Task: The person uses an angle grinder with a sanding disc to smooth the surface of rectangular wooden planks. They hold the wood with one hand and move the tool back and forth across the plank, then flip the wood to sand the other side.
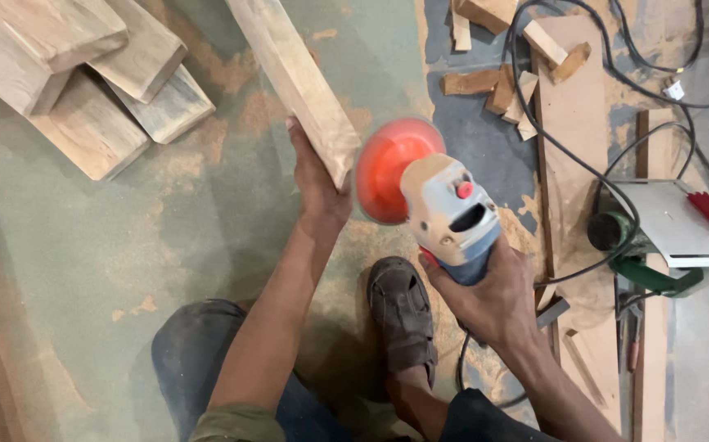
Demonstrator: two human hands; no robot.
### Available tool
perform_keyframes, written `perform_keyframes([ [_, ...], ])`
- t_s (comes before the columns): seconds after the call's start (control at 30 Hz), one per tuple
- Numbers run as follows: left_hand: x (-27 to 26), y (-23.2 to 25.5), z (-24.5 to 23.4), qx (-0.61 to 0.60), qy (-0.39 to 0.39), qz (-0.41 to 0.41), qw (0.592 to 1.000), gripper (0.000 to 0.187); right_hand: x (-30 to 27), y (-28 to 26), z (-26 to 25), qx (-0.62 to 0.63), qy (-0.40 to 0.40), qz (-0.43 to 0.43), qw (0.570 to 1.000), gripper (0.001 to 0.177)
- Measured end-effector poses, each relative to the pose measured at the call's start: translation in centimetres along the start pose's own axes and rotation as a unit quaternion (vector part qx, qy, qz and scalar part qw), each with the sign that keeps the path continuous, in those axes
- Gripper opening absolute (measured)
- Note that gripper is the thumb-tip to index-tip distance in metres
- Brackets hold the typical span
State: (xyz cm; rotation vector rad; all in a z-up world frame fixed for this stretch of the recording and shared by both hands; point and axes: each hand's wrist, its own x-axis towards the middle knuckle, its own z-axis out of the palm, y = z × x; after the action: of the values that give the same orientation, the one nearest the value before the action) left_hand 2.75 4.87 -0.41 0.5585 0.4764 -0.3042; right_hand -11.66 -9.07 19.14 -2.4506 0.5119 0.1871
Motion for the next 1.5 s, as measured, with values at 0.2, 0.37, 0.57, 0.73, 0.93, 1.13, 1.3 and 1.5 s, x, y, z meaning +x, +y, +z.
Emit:
perform_keyframes([
  [0.2, 0.2, 0.4, -0.1, 0.012, 0.001, -0.024, 1.0, 0.089, 0.3, 0.1, 1.9, -0.038, -0.005, -0.044, 0.998, 0.067],
  [0.37, 0.0, 0.2, 0.1, 0.044, 0.027, -0.031, 0.998, 0.088, 0.9, 1.5, 2.3, -0.014, -0.011, -0.004, 1.0, 0.062],
  [0.57, -0.2, 0.6, 0.3, -0.005, 0.031, -0.059, 0.998, 0.088, 0.8, 2.2, 1.1, -0.004, 0.064, -0.035, 0.997, 0.052],
  [0.73, -0.3, 0.6, 0.3, -0.034, 0.038, -0.058, 0.997, 0.084, -0.6, 1.1, 2.0, -0.002, 0.016, -0.003, 1.0, 0.057],
  [0.93, -0.5, 1.2, 0.7, -0.026, -0.03, -0.032, 0.999, 0.087, -0.2, 0.4, 2.8, -0.049, 0.019, -0.082, 0.995, 0.061],
  [1.13, -0.5, 1.2, 1.1, 0.007, 0.041, -0.092, 0.995, 0.079, 1.0, 1.3, 2.2, -0.014, 0.052, -0.01, 0.998, 0.05],
  [1.3, -0.4, 1.3, 1.2, -0.045, -0.001, -0.047, 0.998, 0.083, 0.4, 1.2, 1.9, -0.019, 0.055, -0.039, 0.998, 0.049],
  [1.5, 0.4, 0.4, -0.3, -0.013, -0.012, -0.034, 0.999, 0.083, -0.5, 0.1, 3.1, -0.029, 0.023, -0.086, 0.996, 0.06],
])
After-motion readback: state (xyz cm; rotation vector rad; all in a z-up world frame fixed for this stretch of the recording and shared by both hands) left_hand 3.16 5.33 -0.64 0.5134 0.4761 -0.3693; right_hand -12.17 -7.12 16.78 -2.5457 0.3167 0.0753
